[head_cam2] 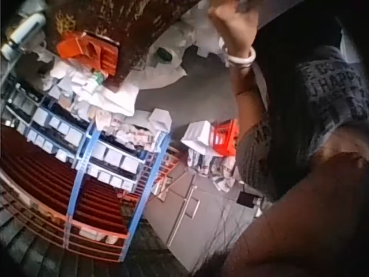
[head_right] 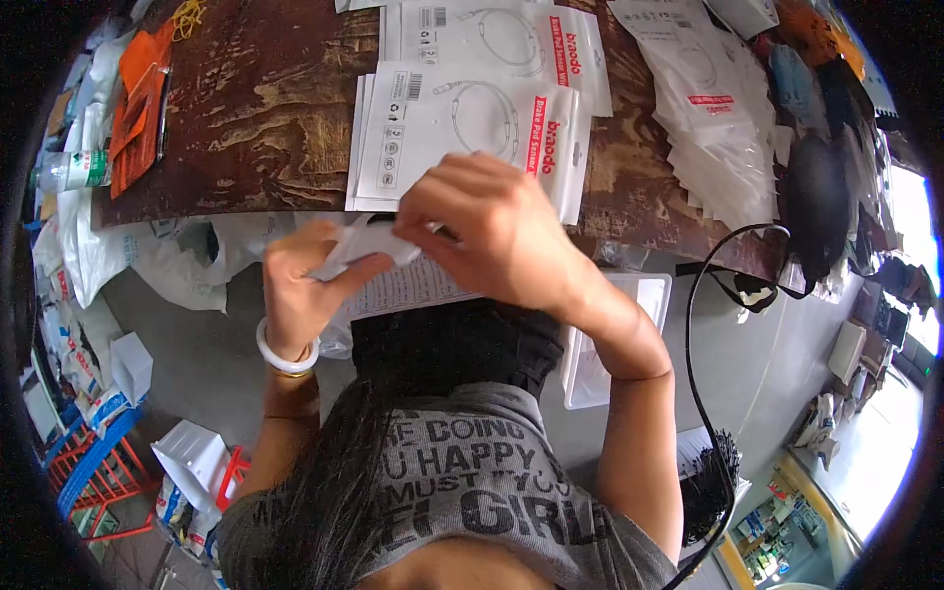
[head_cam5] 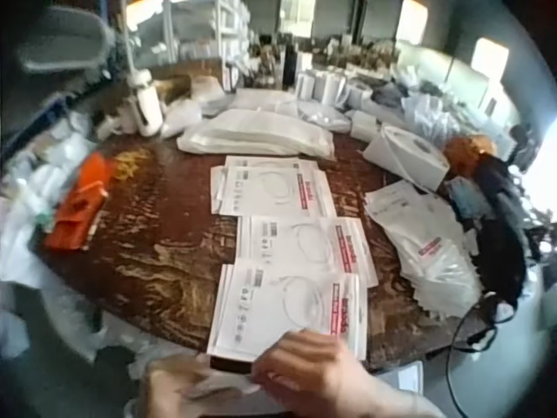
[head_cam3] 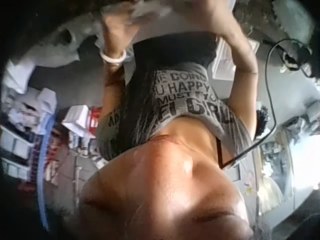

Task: The person is peeling and sticking labels onto small product packages and then sorting them.

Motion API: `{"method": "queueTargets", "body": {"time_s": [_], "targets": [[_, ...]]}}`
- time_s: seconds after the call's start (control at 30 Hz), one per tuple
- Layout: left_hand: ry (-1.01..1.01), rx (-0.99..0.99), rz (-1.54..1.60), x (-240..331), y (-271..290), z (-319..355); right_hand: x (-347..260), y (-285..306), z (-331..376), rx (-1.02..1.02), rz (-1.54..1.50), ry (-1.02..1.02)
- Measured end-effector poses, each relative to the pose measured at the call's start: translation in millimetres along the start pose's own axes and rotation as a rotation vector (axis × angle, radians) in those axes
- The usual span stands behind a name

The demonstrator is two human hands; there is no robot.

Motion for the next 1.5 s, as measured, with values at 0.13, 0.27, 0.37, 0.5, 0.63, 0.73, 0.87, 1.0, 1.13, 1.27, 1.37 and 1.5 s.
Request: {"method": "queueTargets", "body": {"time_s": [0.13,0.27,0.37,0.5,0.63,0.73,0.87,1.0,1.13,1.27,1.37,1.5], "targets": [[-0.287,0.011,-0.085,-5.1,3.8,-4.6,18.9,5.0,-2.2,0.254,-0.005,-0.373],[-0.367,-0.022,-0.276,-3.2,-17.4,3.7,36.8,-19.5,0.0,0.281,-0.103,-0.584],[-0.382,-0.007,-0.381,-3.4,-25.3,6.3,44.1,-26.1,1.9,0.327,-0.129,-0.563],[-0.351,-0.035,-0.46,-9.4,-35.3,7.2,44.3,-24.8,2.6,0.188,-0.06,-0.684],[-0.376,0.015,-0.462,-6.4,-39.4,6.6,77.0,1.9,-5.9,0.369,0.827,-0.227],[-0.329,-0.01,-0.334,-12.9,-34.6,5.5,65.8,40.9,-3.7,0.194,0.559,-0.066],[-0.313,-0.102,-0.32,-2.5,-15.0,0.8,51.5,28.8,23.5,-0.051,0.369,0.01],[-0.446,-0.131,-0.263,32.6,8.9,-13.1,61.9,51.0,26.2,0.109,0.148,-0.047],[-0.286,-0.042,0.015,26.1,9.4,-7.0,75.4,97.3,10.1,0.718,0.47,-0.061],[-0.202,0.039,0.047,27.1,5.3,-8.6,148.8,140.4,-12.8,0.594,1.096,-0.178],[-0.213,0.09,0.043,18.8,-1.2,-3.7,159.0,139.8,-1.0,0.369,1.146,-0.268],[-0.145,0.054,0.13,12.4,-7.0,-2.7,56.1,55.0,1.7,0.219,0.365,-0.285]]}}
Point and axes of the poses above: each hand's wrist, its own z-axis away from the middle knuckle, its own y-axis out of the back of the hand, x = y × z, the point moved 2 cm from there along -z, towards the middle knuckle, and after that the axes turned 11 degrees about x, right-handed, at the moved point
